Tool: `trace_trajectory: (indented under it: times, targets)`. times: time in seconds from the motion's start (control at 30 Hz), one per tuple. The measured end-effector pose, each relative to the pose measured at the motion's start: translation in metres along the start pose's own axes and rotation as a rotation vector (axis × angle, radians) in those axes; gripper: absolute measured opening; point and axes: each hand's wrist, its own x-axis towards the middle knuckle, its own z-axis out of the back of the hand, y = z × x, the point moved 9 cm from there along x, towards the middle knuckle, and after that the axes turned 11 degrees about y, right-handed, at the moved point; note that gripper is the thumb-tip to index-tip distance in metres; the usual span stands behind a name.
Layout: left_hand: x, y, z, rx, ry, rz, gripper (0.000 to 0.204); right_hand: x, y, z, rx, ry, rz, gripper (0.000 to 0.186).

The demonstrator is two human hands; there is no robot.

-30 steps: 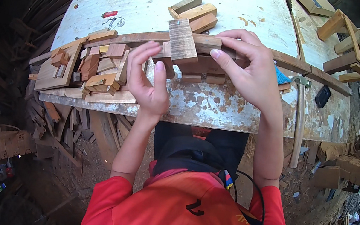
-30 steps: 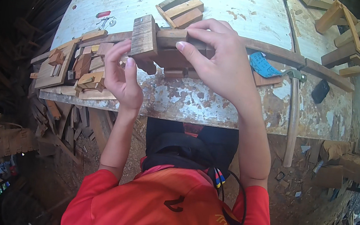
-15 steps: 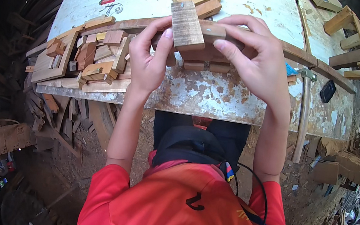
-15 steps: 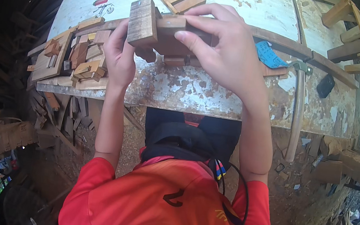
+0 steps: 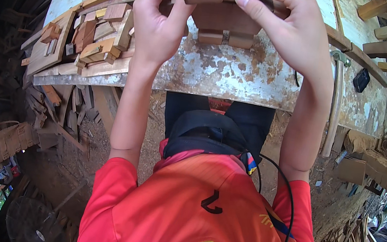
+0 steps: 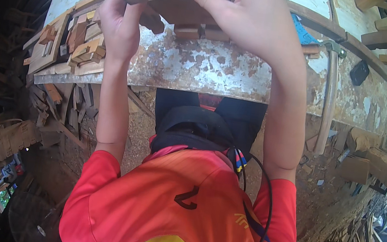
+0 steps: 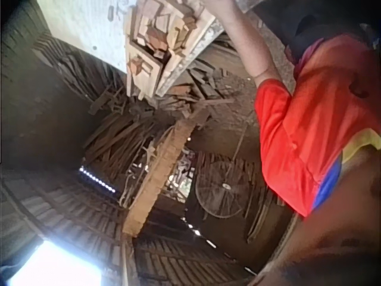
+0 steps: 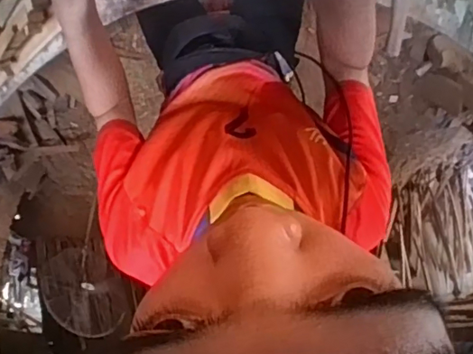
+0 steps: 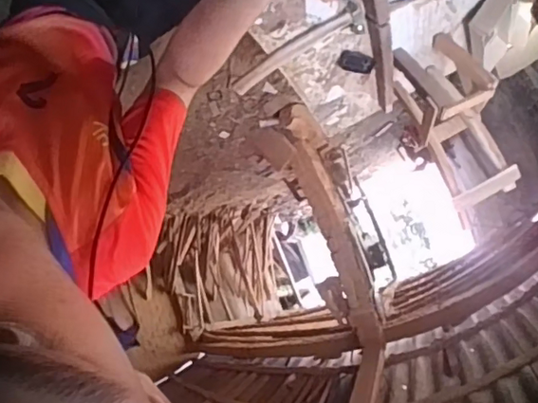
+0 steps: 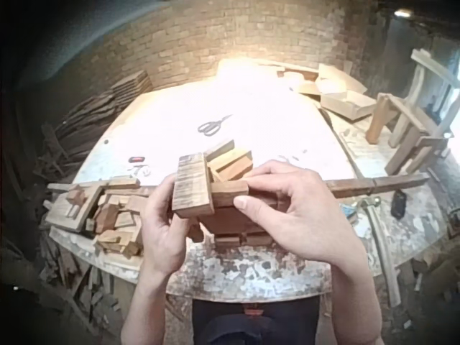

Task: Assembling small wooden blocks into a figure using a hammer and glue/friction.

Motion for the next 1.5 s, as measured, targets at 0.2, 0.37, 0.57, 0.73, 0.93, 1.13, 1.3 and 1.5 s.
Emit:
trace_trajectory:
  times: [0.2,0.37,0.57,0.73,0.93,1.13,1.3,1.5]
  targets:
    - [0.015,-0.016,-0.015,-0.102,-0.011,0.149,0.031,0.001,0.006,0.004,0.125,0.057,-0.067,0.022]
    - [0.013,-0.012,-0.012,-0.078,-0.005,0.19,0.031,0.011,0.001,0.002,0.172,0.082,-0.059,0.021]
    - [0.012,-0.011,-0.011,-0.059,0.013,0.184,0.033,0.002,-0.004,0.002,0.043,0.053,-0.055,0.021]
    - [0.013,-0.008,-0.01,-0.082,0.001,0.237,0.039,0.001,-0.014,-0.002,-0.024,0.057,-0.11,0.021]
    - [0.011,-0.006,-0.008,-0.046,-0.02,0.2,0.039,0.0,0.001,0.001,0.119,-0.076,0.091,0.023]
    - [0.011,-0.004,-0.013,-0.068,-0.059,0.194,0.032,-0.001,-0.007,0.002,0.075,-0.079,0.275,0.023]
    - [-0.017,-0.029,0.008,0.429,-0.261,-0.312,0.017,0.003,0.0,0.002,0.025,0.035,0.033,0.023]
    - [-0.009,-0.035,-0.005,0.368,-0.256,-0.227,0.022,0.002,0.023,0.007,-0.203,0.059,0.16,0.024]
